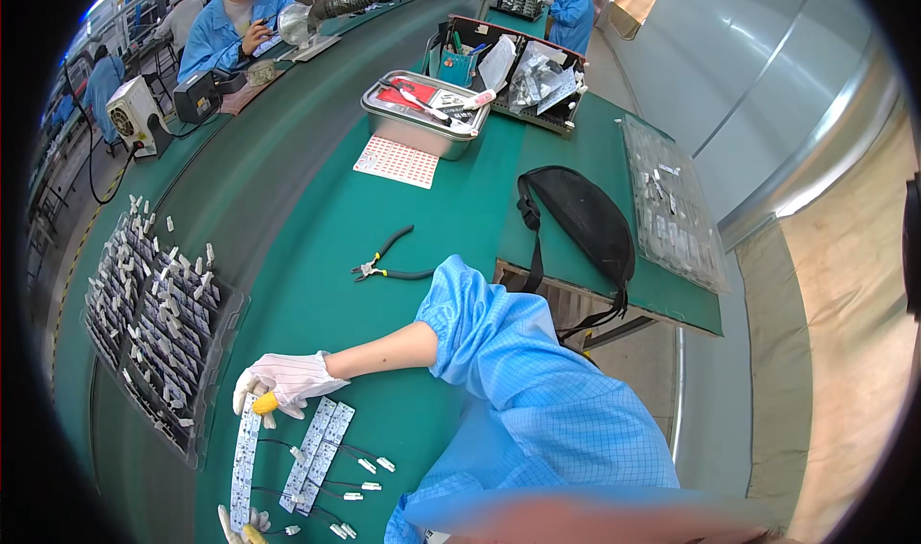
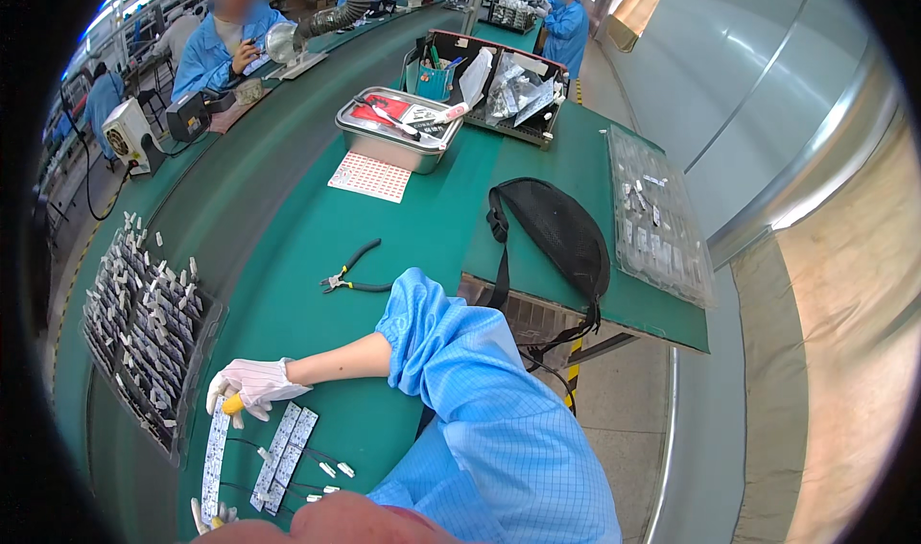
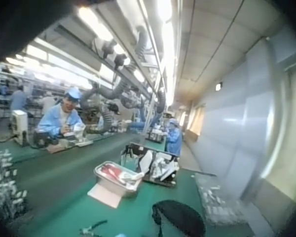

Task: The person assembles LED light strips by attaching connectors and circuit boards to them with an assembly tool.

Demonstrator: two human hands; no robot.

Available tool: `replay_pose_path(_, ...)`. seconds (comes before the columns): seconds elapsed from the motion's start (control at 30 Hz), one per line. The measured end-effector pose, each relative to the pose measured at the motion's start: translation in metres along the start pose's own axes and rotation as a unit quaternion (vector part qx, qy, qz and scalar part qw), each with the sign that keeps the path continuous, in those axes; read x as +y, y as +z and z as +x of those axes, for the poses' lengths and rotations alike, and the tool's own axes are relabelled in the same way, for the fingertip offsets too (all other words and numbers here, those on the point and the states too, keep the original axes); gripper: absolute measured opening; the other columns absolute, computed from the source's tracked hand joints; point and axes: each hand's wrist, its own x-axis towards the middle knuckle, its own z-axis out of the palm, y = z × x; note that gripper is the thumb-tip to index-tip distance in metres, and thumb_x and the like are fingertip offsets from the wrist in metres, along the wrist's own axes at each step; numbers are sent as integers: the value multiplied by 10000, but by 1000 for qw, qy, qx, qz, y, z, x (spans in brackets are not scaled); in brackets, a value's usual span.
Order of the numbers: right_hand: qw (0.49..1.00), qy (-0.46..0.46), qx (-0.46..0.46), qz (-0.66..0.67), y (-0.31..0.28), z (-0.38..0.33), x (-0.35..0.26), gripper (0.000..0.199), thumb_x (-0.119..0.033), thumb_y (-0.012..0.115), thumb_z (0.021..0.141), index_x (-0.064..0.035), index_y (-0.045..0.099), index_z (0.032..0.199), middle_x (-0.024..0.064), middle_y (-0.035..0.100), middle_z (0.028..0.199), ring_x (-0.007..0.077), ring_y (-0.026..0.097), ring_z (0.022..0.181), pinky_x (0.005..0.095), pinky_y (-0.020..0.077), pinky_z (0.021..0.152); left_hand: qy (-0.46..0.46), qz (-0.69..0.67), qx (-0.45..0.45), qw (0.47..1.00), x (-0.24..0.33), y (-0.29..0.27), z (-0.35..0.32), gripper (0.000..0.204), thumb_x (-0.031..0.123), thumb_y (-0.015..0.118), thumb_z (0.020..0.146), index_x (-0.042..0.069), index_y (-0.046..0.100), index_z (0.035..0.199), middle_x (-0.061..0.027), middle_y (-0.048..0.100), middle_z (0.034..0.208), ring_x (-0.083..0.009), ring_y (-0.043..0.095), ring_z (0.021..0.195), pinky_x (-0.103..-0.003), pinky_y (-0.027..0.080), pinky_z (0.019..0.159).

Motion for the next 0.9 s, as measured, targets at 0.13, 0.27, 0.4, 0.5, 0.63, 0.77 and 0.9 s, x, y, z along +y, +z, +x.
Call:
replay_pose_path(0.13, 1000, -8, 2, 6, -1, 1, 3, 319, -138, 561, 812, -2, 543, 1100, 114, 675, 768, 126, 569, 405, 211, 389, 333, 2, -3, -3, 1000, 0, 2, 0, 419, 178, 448, 931, 62, 417, 1333, -188, 527, 1163, -274, 547, 1009, -360, 451, 883)
replay_pose_path(0.27, 1000, -9, 1, 3, -1, 2, 3, 318, -132, 556, 806, 3, 545, 1093, 116, 674, 764, 126, 568, 403, 212, 389, 331, 3, -7, -5, 1000, -1, 3, 1, 419, 177, 449, 931, 60, 417, 1332, -189, 528, 1161, -274, 548, 1007, -359, 452, 880)
replay_pose_path(0.4, 1000, -10, 6, -4, 0, 0, 0, 311, -118, 550, 798, 6, 550, 1083, 121, 675, 751, 130, 572, 401, 210, 378, 316, 4, -10, -8, 1000, -2, 5, 2, 419, 176, 450, 931, 58, 416, 1332, -189, 530, 1159, -274, 549, 1004, -358, 453, 877)
replay_pose_path(0.5, 1000, -11, 10, -10, 1, 1, 0, 308, -112, 548, 796, 7, 552, 1079, 123, 675, 743, 132, 574, 400, 208, 373, 309, 5, -12, -9, 1000, -2, 6, 3, 419, 176, 451, 930, 57, 416, 1331, -190, 530, 1158, -274, 550, 1002, -357, 454, 875)
replay_pose_path(0.63, 1000, -14, 9, -10, 0, 1, 0, 307, -109, 543, 796, 7, 553, 1079, 123, 674, 736, 132, 574, 399, 207, 372, 307, 7, -15, -10, 1000, -3, 6, 4, 420, 175, 452, 930, 55, 416, 1331, -191, 532, 1156, -273, 551, 999, -356, 455, 873)
replay_pose_path(0.77, 1000, -7, 12, -15, 0, -2, -3, 311, -115, 544, 798, 7, 551, 1084, 121, 675, 745, 131, 575, 401, 209, 380, 314, 6, -17, -11, 1000, -4, 5, 2, 420, 174, 453, 930, 53, 416, 1330, -191, 533, 1154, -273, 552, 997, -355, 456, 870)
replay_pose_path(0.9, 1000, -3, 3, -7, 0, 1, 0, 318, -128, 545, 801, 6, 548, 1090, 116, 675, 759, 128, 574, 407, 215, 392, 327, 2, -17, -8, 1000, -8, 3, 2, 420, 173, 454, 929, 51, 415, 1329, -192, 534, 1152, -273, 553, 994, -354, 457, 867)
